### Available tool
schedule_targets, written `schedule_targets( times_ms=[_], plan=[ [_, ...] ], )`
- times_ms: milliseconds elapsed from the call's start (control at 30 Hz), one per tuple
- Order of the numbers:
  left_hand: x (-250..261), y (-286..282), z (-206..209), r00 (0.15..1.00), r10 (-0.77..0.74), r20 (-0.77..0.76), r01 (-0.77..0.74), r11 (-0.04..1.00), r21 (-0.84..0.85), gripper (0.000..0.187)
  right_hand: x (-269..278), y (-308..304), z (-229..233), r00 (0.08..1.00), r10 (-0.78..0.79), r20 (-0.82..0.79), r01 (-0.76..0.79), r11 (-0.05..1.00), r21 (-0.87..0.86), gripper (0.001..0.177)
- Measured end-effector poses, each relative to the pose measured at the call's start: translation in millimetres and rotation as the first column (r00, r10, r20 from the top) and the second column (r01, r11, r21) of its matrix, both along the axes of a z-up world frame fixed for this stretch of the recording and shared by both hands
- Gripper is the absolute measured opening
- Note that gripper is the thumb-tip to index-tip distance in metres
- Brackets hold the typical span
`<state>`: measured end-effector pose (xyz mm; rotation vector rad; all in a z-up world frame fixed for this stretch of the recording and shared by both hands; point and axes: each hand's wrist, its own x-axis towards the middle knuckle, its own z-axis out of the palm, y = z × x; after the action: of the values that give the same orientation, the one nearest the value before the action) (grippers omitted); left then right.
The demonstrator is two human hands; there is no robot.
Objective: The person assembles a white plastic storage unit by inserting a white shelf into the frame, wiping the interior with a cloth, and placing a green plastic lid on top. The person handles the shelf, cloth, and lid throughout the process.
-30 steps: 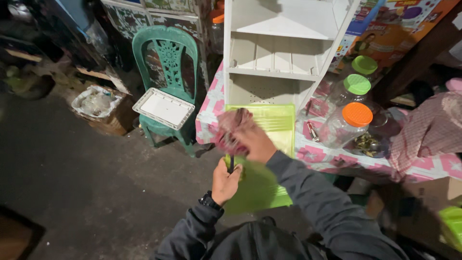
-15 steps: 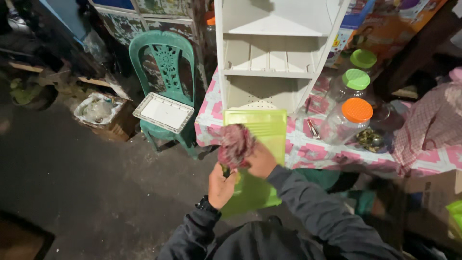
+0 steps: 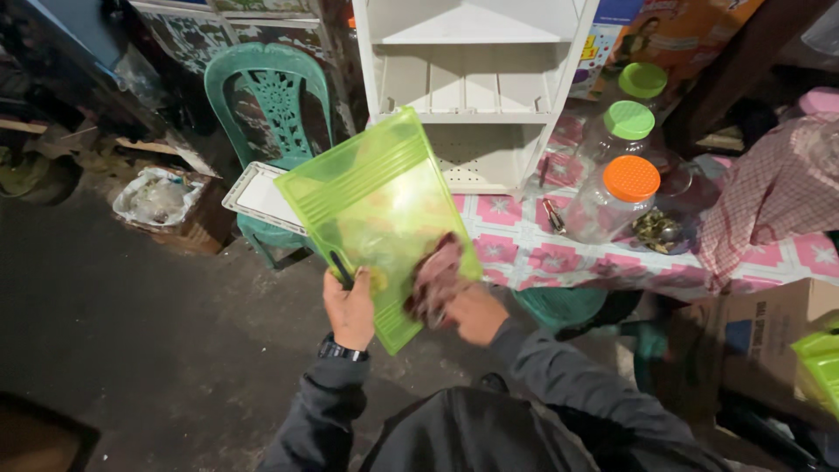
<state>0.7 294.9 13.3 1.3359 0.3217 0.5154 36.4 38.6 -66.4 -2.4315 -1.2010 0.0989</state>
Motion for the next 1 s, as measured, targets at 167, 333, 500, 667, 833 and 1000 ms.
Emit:
schedule_targets(
  times_ms=[167,333,500,667,833,1000],
  plan=[
    [-4,-2,3,0.998,-0.062,-0.002,0.060,0.983,-0.171,0.019,39,-37,8,0.814,-0.579,0.042,0.493,0.727,0.478,0.042],
    [-7,-30,-11,0.997,-0.074,-0.021,0.072,0.993,-0.099,0.018,16,-14,14,0.902,-0.423,0.089,0.346,0.829,0.440,0.067],
    [0,-41,-27,0.997,-0.010,0.070,-0.003,0.983,0.185,0.017,-35,14,0,0.938,0.021,0.347,-0.130,0.947,0.295,0.028],
    [9,-20,-18,0.987,0.157,-0.042,-0.156,0.987,0.029,0.017,3,-25,-11,0.999,-0.021,-0.044,0.017,0.996,-0.091,0.032],
    [11,0,8,0.960,0.268,0.076,-0.260,0.960,-0.100,0.022,88,-102,-26,0.825,-0.530,0.196,0.465,0.834,0.298,0.065],
    [7,-4,26,0.950,0.310,-0.035,-0.304,0.893,-0.331,0.026,190,-153,-40,0.719,-0.654,0.236,0.597,0.755,0.271,0.073]
  ],
)
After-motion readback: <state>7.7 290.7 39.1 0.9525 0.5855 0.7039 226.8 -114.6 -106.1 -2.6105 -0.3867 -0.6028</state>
